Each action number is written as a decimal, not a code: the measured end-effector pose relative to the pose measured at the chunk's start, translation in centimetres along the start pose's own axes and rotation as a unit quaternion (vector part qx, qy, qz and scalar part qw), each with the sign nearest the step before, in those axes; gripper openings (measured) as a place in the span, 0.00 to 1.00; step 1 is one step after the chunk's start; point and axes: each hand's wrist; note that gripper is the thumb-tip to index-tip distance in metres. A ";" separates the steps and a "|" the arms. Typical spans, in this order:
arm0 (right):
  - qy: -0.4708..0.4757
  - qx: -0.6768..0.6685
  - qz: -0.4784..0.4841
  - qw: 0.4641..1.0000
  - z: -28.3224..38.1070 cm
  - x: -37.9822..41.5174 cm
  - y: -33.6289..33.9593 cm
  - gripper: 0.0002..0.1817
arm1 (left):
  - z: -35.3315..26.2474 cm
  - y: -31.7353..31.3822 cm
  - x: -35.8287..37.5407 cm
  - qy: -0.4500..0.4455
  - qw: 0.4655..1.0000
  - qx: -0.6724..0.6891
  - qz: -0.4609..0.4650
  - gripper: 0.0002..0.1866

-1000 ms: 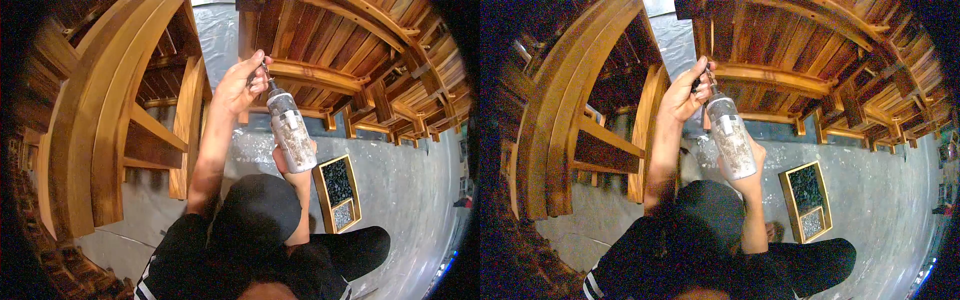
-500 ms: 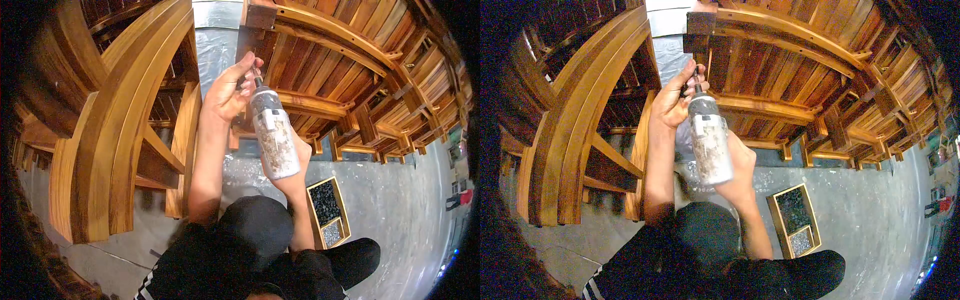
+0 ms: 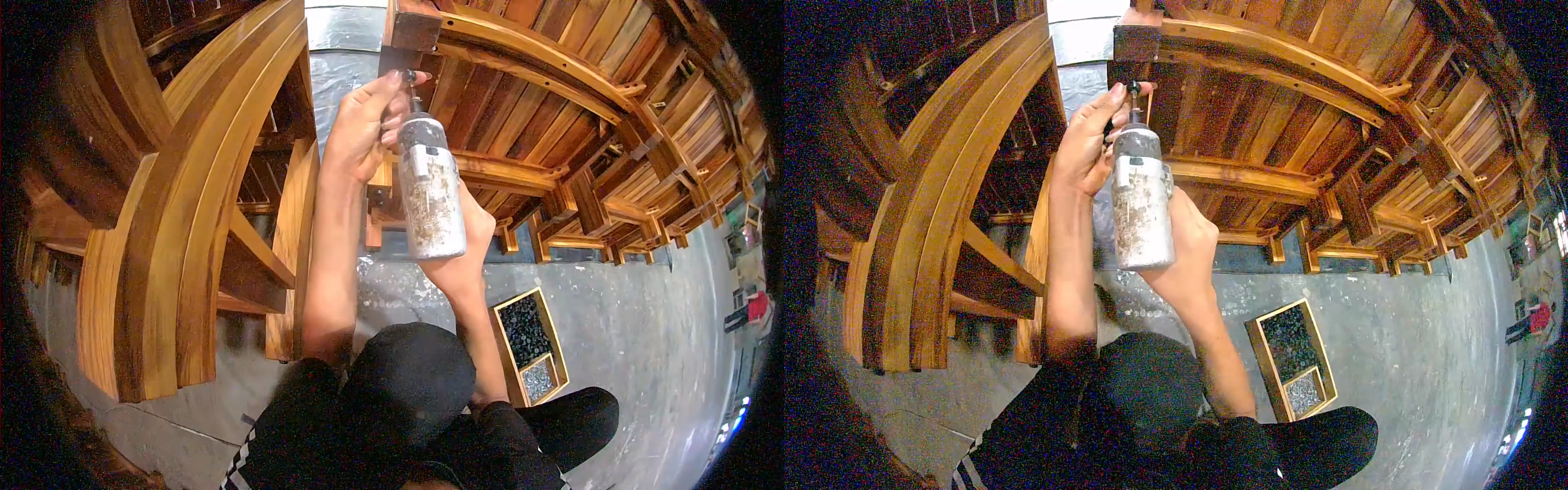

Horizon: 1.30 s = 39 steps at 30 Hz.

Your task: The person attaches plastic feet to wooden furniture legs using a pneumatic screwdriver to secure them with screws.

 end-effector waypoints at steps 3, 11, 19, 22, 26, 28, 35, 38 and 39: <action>0.007 0.006 0.003 1.000 0.0 -0.2 0.0 0.20 | 0.2 0.4 -0.3 0.000 1.000 0.022 -0.003 0.17; 0.000 0.004 0.004 1.000 0.2 -0.5 -0.1 0.21 | 0.8 0.8 -0.5 -0.006 0.999 0.047 -0.025 0.16; -0.005 0.018 0.004 1.000 0.8 -0.6 -0.2 0.21 | 0.9 1.5 -0.6 0.001 0.994 0.103 0.025 0.18; -0.051 0.029 0.021 0.998 2.0 -0.5 0.0 0.21 | 1.3 0.7 1.2 0.043 0.996 -0.005 -0.083 0.14; -0.096 0.007 0.036 0.995 3.0 -0.7 0.3 0.22 | 7.3 3.7 9.7 -0.084 0.978 -0.186 -0.051 0.14; -0.118 0.007 0.056 0.991 3.8 -0.8 0.7 0.23 | 7.4 3.7 13.5 -0.043 0.956 -0.289 0.020 0.14; -0.110 0.079 0.038 0.990 3.9 -0.9 0.1 0.22 | 18.3 12.5 31.0 0.308 0.949 0.033 0.049 0.16; -0.107 0.093 0.036 0.989 3.8 -0.9 0.4 0.22 | 17.8 11.2 33.0 0.273 0.959 0.004 0.080 0.16; -0.114 0.068 0.040 0.990 3.9 -0.9 0.5 0.22 | 17.5 11.0 33.1 0.256 0.962 0.003 0.090 0.16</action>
Point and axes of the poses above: each hand's wrist, its own x-axis away from the middle knuckle, its own y-axis out of the back of the hand, z = x × y, and after that the axes turned 15 degrees about -y, right-handed
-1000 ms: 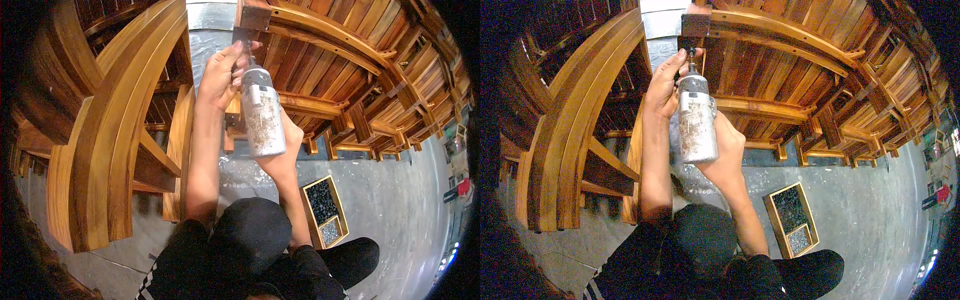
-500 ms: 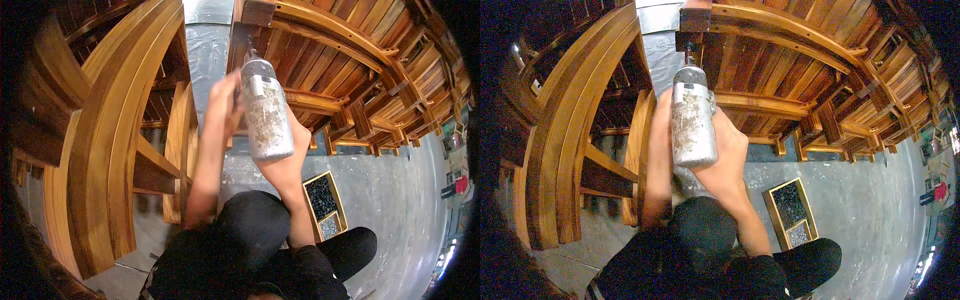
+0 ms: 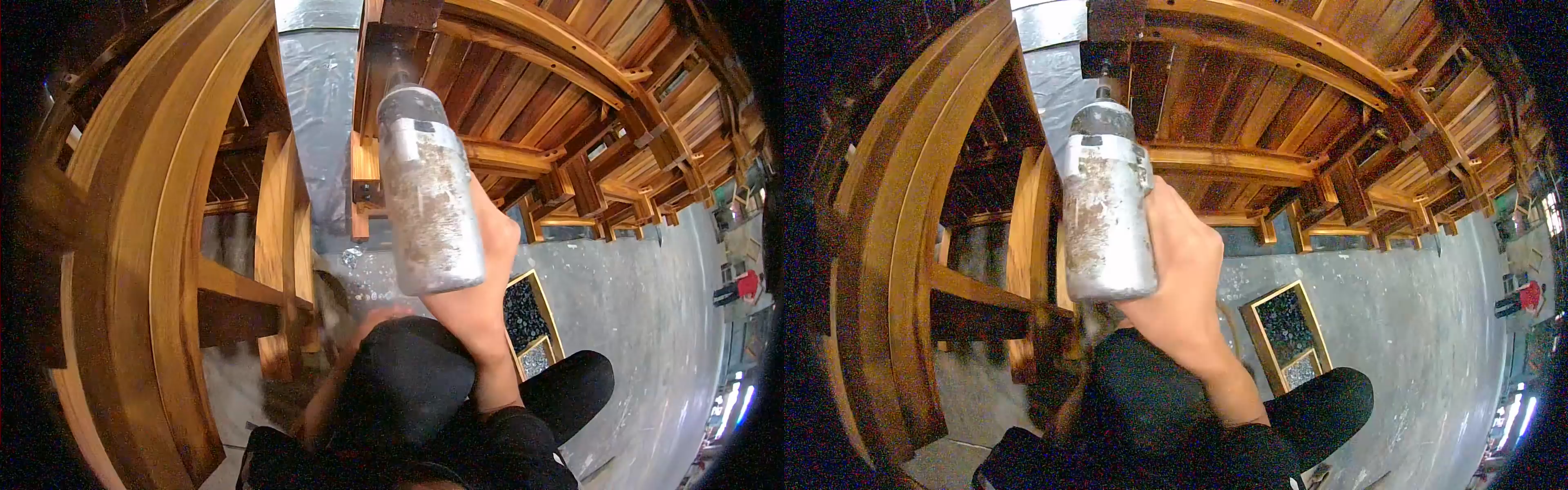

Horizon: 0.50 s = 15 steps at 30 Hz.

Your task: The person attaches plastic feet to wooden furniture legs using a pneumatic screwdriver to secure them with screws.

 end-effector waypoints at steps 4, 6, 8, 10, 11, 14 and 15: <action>-0.010 -0.059 0.018 0.998 0.0 -0.2 0.2 0.21 | -1.5 -0.8 -0.5 -0.074 0.997 -0.025 0.022 0.17; -0.017 -0.052 0.021 0.998 0.1 -0.2 0.3 0.21 | -3.5 -1.0 -1.2 -0.065 0.996 -0.062 0.019 0.17; -0.030 -0.027 0.030 0.999 0.4 -0.1 0.5 0.22 | -6.2 -2.4 -2.4 0.088 0.993 0.004 -0.078 0.16; -0.032 -0.034 0.027 0.999 0.7 -0.1 0.4 0.22 | -6.1 -2.4 -3.1 0.147 0.983 0.022 -0.111 0.16; -0.033 -0.037 0.026 0.998 0.7 -0.1 0.3 0.22 | -4.9 -1.7 -3.4 0.132 0.987 0.006 -0.095 0.16; -0.026 -0.038 0.018 0.999 0.3 0.0 0.0 0.22 | -4.7 -1.7 -4.3 0.163 0.981 -0.024 -0.105 0.17; -0.024 -0.033 0.018 0.999 0.4 0.0 -0.1 0.22 | -5.0 -2.0 -4.5 0.186 0.975 -0.031 -0.119 0.17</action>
Point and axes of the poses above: each hand's wrist, its own x-axis away from the middle knuckle, its own y-axis out of the back of the hand, z = x × y, and after that the axes turned 15 degrees about -y, right-handed
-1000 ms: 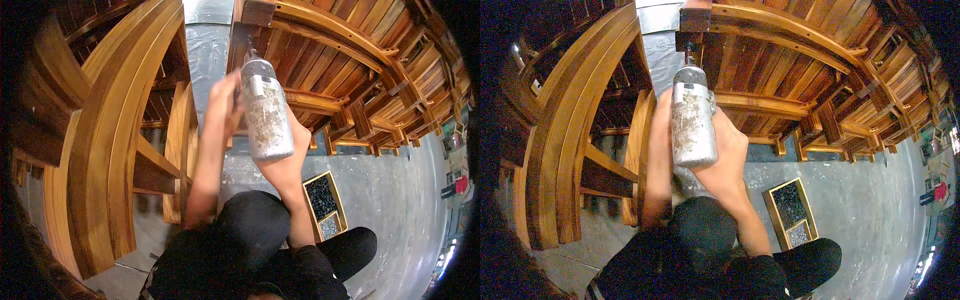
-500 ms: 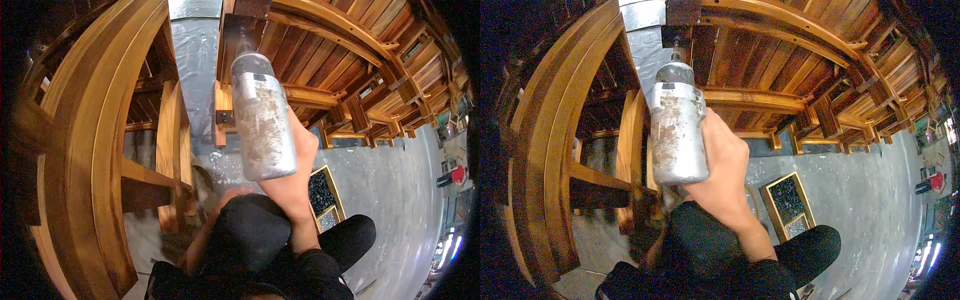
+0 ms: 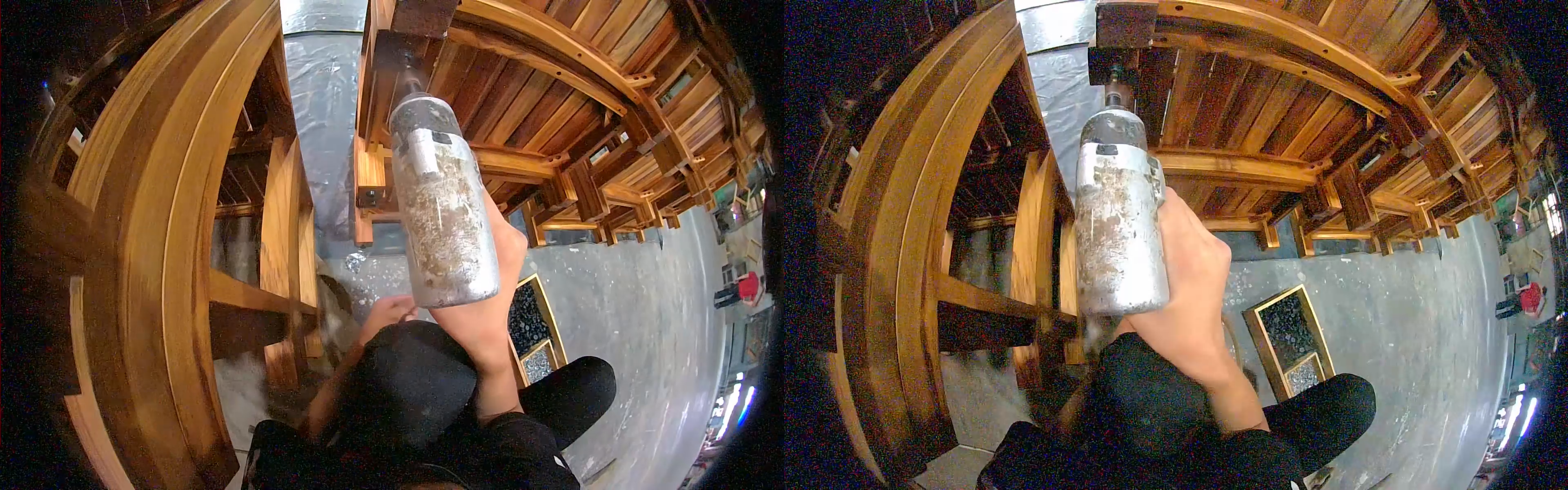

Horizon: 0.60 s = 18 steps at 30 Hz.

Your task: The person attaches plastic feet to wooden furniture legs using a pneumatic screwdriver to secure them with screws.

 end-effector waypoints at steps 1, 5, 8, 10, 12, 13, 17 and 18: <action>0.003 0.005 0.000 1.000 0.2 0.0 0.0 0.23 | -0.3 -0.3 0.0 0.003 0.999 0.024 -0.023 0.17; 0.019 0.011 -0.004 1.000 0.0 -0.4 0.2 0.24 | -2.7 -2.3 1.4 0.016 0.996 0.053 -0.071 0.15; 0.007 -0.036 -0.009 0.999 -0.3 -0.6 -0.4 0.24 | -1.4 -1.3 1.0 0.000 0.999 0.028 -0.037 0.15; 0.025 0.019 -0.019 0.999 0.0 -0.6 -0.2 0.23 | -0.7 -0.8 0.7 -0.005 0.999 0.026 -0.031 0.15; 0.049 0.035 -0.030 0.998 -0.2 -0.9 -0.4 0.23 | -0.7 -0.6 0.7 0.004 0.998 0.028 -0.051 0.15; 0.042 0.019 -0.023 0.999 -0.3 -0.9 -0.4 0.24 | -0.9 -0.6 0.7 0.001 0.998 0.031 -0.062 0.15; 0.043 0.019 -0.024 0.999 -0.1 -1.0 -0.4 0.24 | -0.3 -0.1 0.9 0.001 0.995 0.048 -0.084 0.15; 0.051 0.035 -0.031 0.998 -0.1 -1.0 -0.3 0.22 | 0.3 0.2 0.7 0.003 0.995 0.054 -0.085 0.15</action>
Point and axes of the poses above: each hand's wrist, its own x-axis away from the middle knuckle, its own y-axis out of the back of the hand, z = x × y, and after that the axes turned 15 degrees about -y, right-handed
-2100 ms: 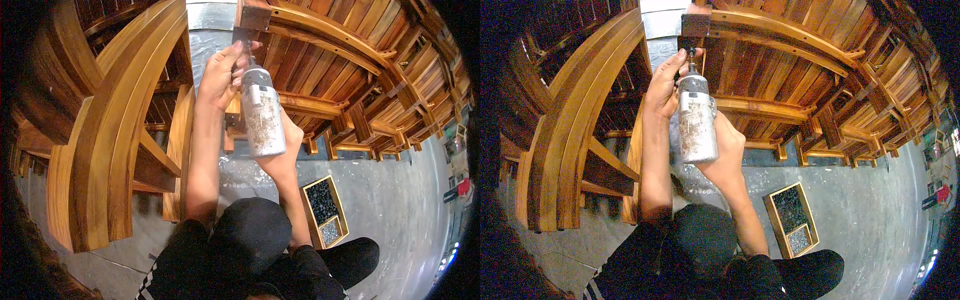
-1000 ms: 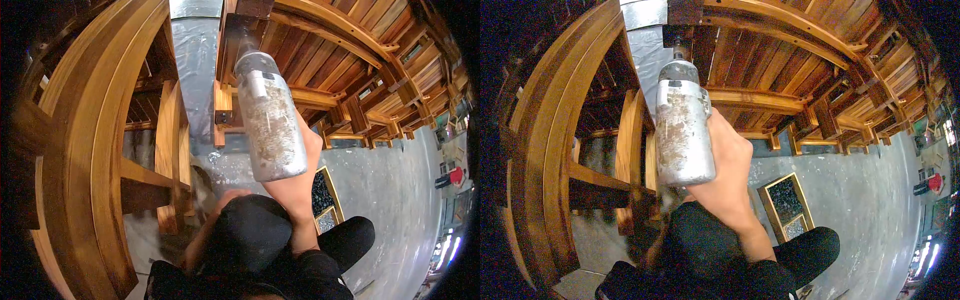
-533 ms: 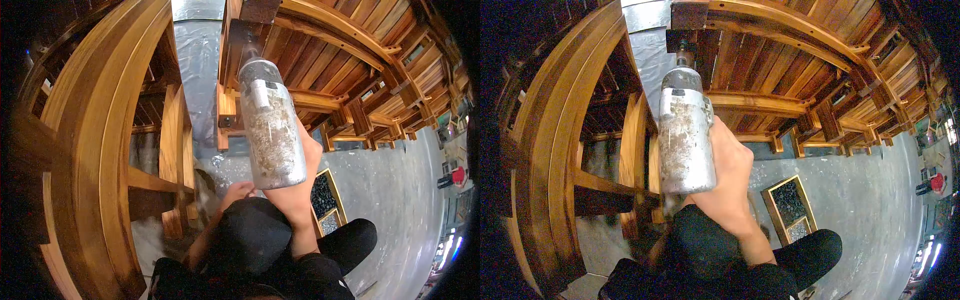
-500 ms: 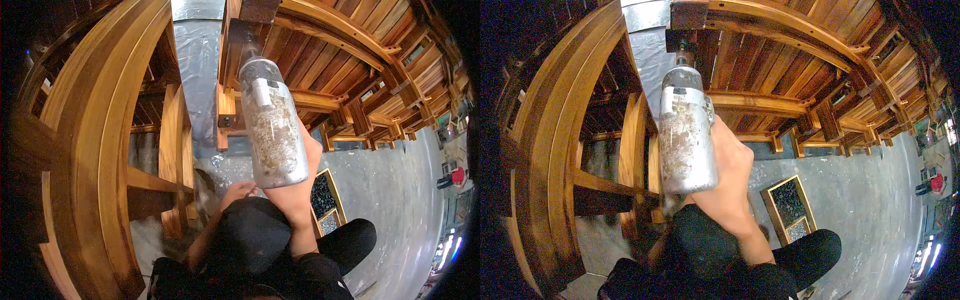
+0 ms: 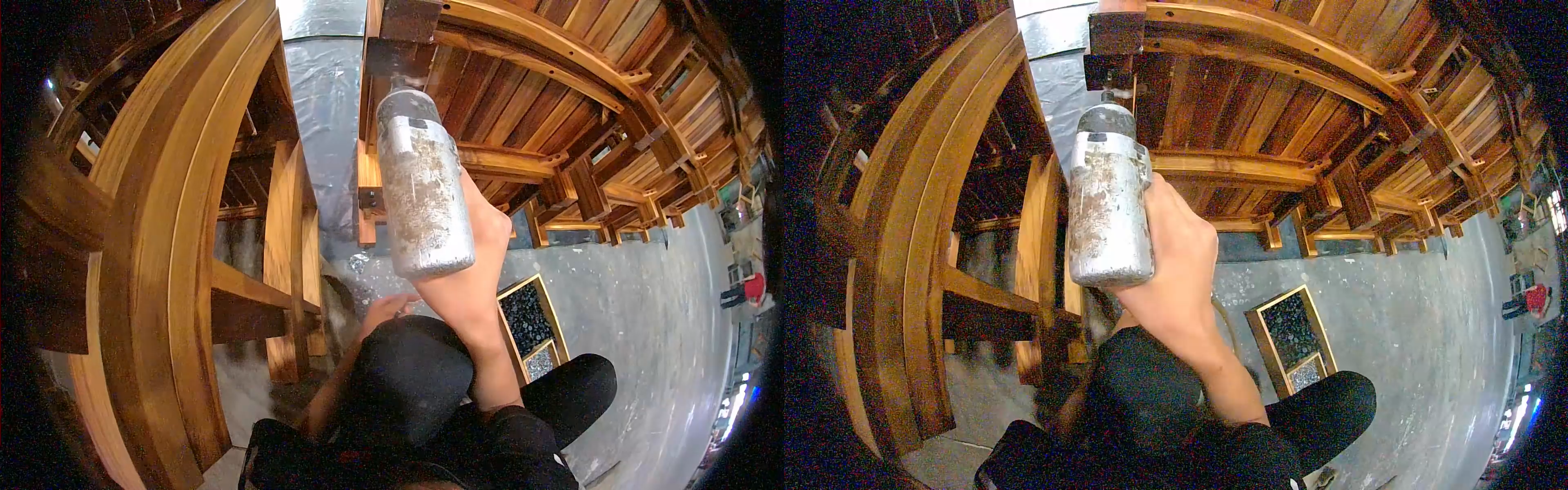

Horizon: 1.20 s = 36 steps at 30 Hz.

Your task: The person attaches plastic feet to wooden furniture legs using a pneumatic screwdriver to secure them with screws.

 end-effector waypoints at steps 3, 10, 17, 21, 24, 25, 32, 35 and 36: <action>-0.004 -0.044 0.009 0.999 -0.1 0.0 0.1 0.22 | 1.6 1.9 -0.3 -0.359 0.845 -0.378 0.122 0.15; -0.023 -0.048 0.014 0.998 0.0 0.0 0.1 0.22 | 6.0 3.8 0.2 -0.247 0.918 -0.300 0.080 0.17; -0.027 -0.052 0.012 0.998 -0.2 0.0 -0.3 0.21 | 6.8 3.9 -0.2 -0.165 0.958 -0.215 0.091 0.18; -0.006 -0.050 0.002 0.999 -0.1 -0.1 -0.3 0.22 | 6.8 4.6 -2.4 -0.088 0.988 -0.109 0.058 0.18; -0.019 -0.024 0.018 0.999 -0.3 0.2 0.6 0.22 | 3.3 3.2 -3.2 -0.036 0.999 0.006 -0.008 0.18; -0.012 -0.030 0.023 0.999 -0.5 0.5 1.1 0.22 | -1.0 1.0 -2.0 -0.045 0.998 0.036 -0.029 0.18; 0.023 0.035 0.016 0.999 -2.5 3.5 5.0 0.24 | -22.3 -10.7 -0.5 -0.235 0.955 0.144 -0.105 0.19; 0.003 0.006 0.053 0.999 -2.5 3.8 5.3 0.21 | -26.3 -12.4 -2.6 -0.313 0.925 0.205 -0.065 0.18; -0.001 -0.005 0.064 0.998 -2.6 3.8 5.3 0.19 | -27.3 -12.7 -2.8 -0.333 0.915 0.226 -0.024 0.17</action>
Point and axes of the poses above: each hand's wrist, its own x-axis away from the middle knuckle, its own y-axis out of the back of the hand, z = x × y, and after that the axes turned 15 degrees about -y, right-handed
